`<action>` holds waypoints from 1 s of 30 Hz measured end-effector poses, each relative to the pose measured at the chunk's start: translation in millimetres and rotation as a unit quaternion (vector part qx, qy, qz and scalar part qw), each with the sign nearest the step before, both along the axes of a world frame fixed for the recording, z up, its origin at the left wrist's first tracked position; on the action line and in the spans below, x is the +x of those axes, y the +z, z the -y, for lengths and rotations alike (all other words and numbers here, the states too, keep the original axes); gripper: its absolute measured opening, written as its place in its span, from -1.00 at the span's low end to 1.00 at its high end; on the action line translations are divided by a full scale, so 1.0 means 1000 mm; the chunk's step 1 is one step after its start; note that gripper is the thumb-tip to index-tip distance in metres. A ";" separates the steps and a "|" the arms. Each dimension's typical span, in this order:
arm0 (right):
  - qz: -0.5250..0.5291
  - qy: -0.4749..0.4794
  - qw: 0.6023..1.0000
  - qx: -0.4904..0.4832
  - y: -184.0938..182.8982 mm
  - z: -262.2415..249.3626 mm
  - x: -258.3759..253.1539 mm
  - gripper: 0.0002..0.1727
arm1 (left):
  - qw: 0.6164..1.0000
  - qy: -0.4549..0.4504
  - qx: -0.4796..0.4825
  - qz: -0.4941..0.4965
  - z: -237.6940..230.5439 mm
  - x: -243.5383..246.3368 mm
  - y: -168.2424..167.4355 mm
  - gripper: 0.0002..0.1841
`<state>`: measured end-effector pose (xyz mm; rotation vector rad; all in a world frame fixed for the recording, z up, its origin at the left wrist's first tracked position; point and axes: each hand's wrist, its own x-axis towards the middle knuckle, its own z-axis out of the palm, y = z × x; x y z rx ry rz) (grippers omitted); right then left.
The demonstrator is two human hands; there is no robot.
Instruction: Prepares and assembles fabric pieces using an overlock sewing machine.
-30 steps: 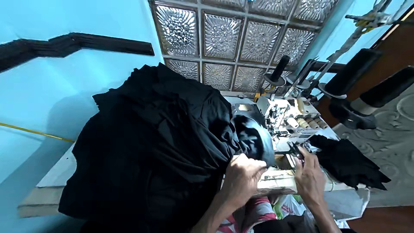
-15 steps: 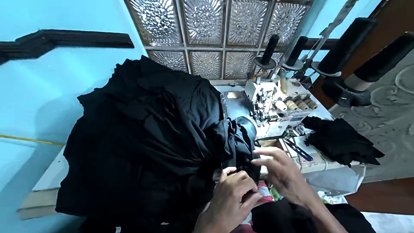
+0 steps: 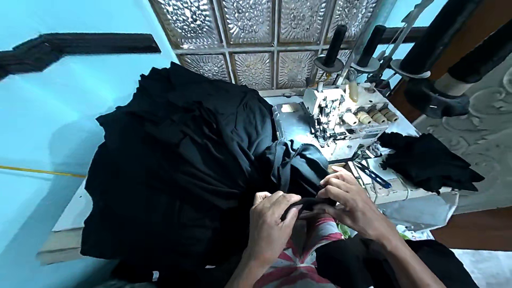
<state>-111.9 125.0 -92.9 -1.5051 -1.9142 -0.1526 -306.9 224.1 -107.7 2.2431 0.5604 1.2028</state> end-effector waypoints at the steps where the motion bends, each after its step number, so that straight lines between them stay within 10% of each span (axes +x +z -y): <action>1: 0.001 -0.011 1.000 0.006 -0.001 0.000 0.001 -0.85 | 1.000 -0.012 0.007 0.009 0.001 0.000 -0.001 -0.89; 13: -0.109 -0.193 0.971 0.095 -0.028 -0.029 0.018 -0.87 | 0.994 -0.055 0.093 -0.003 0.016 0.009 -0.008 -0.78; 30: -0.168 -0.183 0.965 0.087 -0.037 -0.026 0.023 -0.85 | 0.992 -0.029 0.118 -0.044 0.015 0.017 -0.016 -0.76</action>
